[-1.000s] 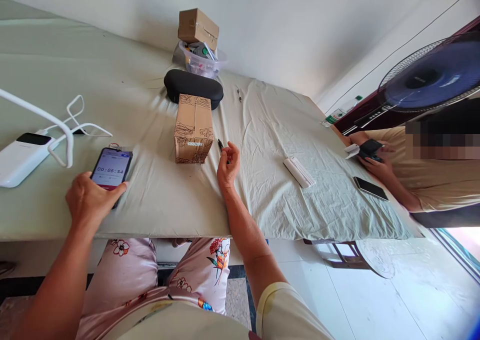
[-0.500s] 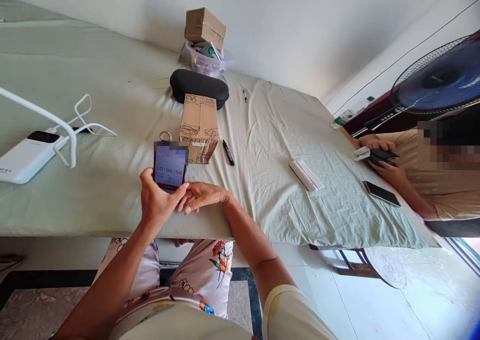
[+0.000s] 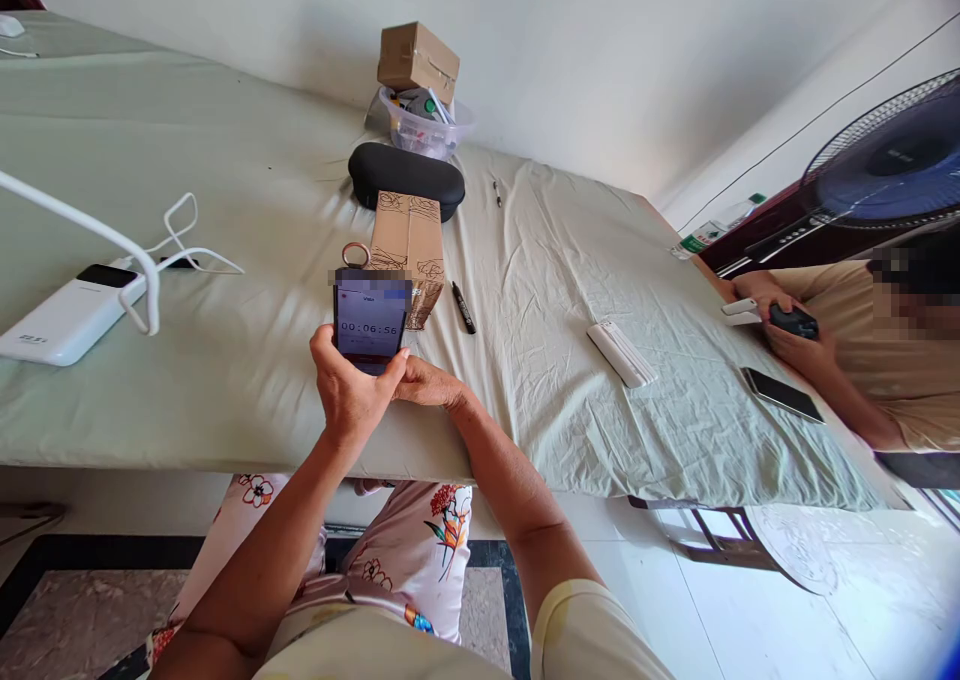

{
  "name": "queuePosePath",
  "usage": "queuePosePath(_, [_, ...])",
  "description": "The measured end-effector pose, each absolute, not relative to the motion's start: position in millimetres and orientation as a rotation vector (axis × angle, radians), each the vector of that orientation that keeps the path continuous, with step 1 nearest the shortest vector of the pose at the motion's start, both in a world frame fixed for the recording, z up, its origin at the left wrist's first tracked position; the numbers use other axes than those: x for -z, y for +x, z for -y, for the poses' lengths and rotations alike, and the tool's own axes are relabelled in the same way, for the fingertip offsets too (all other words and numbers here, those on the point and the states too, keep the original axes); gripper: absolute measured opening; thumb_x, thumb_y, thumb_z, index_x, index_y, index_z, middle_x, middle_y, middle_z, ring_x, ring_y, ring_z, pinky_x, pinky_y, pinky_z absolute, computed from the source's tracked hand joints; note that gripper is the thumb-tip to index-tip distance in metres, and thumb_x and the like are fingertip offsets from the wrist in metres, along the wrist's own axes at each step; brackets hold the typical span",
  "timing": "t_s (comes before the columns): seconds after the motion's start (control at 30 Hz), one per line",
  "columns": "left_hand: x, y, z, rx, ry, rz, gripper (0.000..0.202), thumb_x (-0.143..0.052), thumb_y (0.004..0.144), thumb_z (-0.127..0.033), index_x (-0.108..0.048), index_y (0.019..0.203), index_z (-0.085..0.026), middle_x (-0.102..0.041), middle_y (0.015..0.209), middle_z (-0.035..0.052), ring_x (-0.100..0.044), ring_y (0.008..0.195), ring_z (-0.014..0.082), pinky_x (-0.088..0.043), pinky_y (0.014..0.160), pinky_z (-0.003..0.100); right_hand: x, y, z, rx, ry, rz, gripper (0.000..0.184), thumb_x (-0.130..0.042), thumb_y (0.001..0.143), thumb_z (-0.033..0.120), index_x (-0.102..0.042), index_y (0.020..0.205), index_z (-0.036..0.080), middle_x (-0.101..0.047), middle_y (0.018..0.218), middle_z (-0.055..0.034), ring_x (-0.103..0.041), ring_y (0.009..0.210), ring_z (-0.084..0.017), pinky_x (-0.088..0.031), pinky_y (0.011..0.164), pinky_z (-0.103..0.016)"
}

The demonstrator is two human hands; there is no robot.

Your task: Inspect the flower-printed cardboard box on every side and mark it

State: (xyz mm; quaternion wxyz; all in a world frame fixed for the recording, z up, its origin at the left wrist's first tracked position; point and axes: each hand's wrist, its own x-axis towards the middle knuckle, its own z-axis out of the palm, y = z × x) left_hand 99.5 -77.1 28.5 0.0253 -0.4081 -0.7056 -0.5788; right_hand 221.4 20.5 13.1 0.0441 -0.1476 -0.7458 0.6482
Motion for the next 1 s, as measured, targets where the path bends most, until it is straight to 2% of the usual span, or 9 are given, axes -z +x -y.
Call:
queuePosePath(0.13, [-29,83,79,1.774,-1.227,2.236,0.089,-0.085,0.067,-0.055,-0.04,0.133,-0.017,-0.06,0.122,0.0148,-0.066,0.113,0.0336,-0.056,0.102,0.05,-18,221,-17,-2.161,-0.386,2.122,0.053,-0.085,0.082,0.061,-0.074,0.108,0.016,-0.077,0.093,-0.0044,-0.073,0.096,-0.02,-0.057,0.095,-0.035])
queuePosePath(0.23, [-31,51,80,1.669,-1.168,2.41,0.091,-0.085,0.063,-0.053,-0.042,0.134,-0.015,-0.06,0.127,0.0195,-0.065,0.119,0.0401,-0.054,0.106,0.058,-22,223,-18,-2.221,-0.403,2.019,0.075,-0.087,0.079,0.063,-0.066,0.135,0.018,-0.077,0.102,-0.0062,-0.071,0.095,-0.016,-0.056,0.096,-0.035])
queuePosePath(0.3, [-34,22,80,1.541,-1.119,2.568,0.093,-0.086,0.061,-0.05,-0.043,0.136,-0.015,-0.06,0.132,0.0222,-0.064,0.123,0.0447,-0.052,0.109,0.063,-22,225,-20,-2.194,-0.439,2.003,0.08,-0.087,0.081,0.063,-0.062,0.142,0.018,-0.077,0.104,-0.0062,-0.07,0.093,-0.015,-0.055,0.097,-0.034])
queuePosePath(0.43, [-33,-35,78,1.213,-1.074,2.82,0.085,-0.086,0.06,-0.044,-0.05,0.13,-0.012,-0.063,0.133,0.0299,-0.064,0.125,0.054,-0.05,0.108,0.072,-20,226,-26,-2.14,-0.477,1.991,0.074,-0.087,0.081,0.062,-0.066,0.138,0.019,-0.077,0.103,-0.005,-0.068,0.094,-0.013,-0.054,0.096,-0.031])
queuePosePath(0.5, [-28,-58,77,1.083,-1.103,2.859,0.079,-0.087,0.059,-0.043,-0.054,0.124,-0.013,-0.067,0.129,0.0301,-0.065,0.125,0.0555,-0.049,0.109,0.074,-19,226,-27,-2.139,-0.478,1.97,0.073,-0.087,0.081,0.061,-0.067,0.137,0.019,-0.077,0.103,-0.0045,-0.068,0.094,-0.013,-0.054,0.096,-0.031])
queuePosePath(0.73, [-5,-105,74,0.691,-1.175,2.888,0.072,-0.078,0.062,-0.057,-0.061,0.115,-0.013,-0.07,0.126,0.0341,-0.06,0.13,0.0587,-0.046,0.109,0.076,-27,229,-26,-2.09,-0.507,1.864,0.062,-0.089,0.08,0.059,-0.072,0.124,0.019,-0.076,0.095,-0.0027,-0.067,0.086,-0.012,-0.056,0.087,-0.029])
queuePosePath(0.83, [-6,-111,77,0.562,-1.225,2.908,0.076,-0.073,0.067,-0.064,-0.063,0.118,-0.009,-0.065,0.133,0.0395,-0.056,0.135,0.0593,-0.045,0.11,0.074,-28,232,-29,-1.9,-0.544,1.754,0.051,-0.086,0.081,0.061,-0.075,0.11,0.02,-0.072,0.083,0.0003,-0.063,0.076,-0.011,-0.054,0.077,-0.027])
queuePosePath(0.93, [-9,-106,83,0.558,-1.306,2.838,0.079,-0.067,0.073,-0.066,-0.06,0.128,-0.009,-0.06,0.141,0.0381,-0.051,0.14,0.0573,-0.042,0.113,0.075,-25,234,-35,-1.551,-0.631,1.558,0.049,-0.079,0.082,0.069,-0.073,0.093,0.022,-0.061,0.068,0.0038,-0.055,0.065,-0.011,-0.049,0.066,-0.026])
queuePosePath(1.0, [-10,-94,84,0.641,-1.383,2.722,0.084,-0.066,0.075,-0.067,-0.057,0.135,-0.01,-0.058,0.146,0.0365,-0.047,0.144,0.0568,-0.038,0.115,0.077,-23,234,-38,-1.3,-0.734,1.431,0.048,-0.074,0.085,0.071,-0.07,0.095,0.024,-0.059,0.072,0.003,-0.054,0.068,-0.012,-0.05,0.068,-0.027])
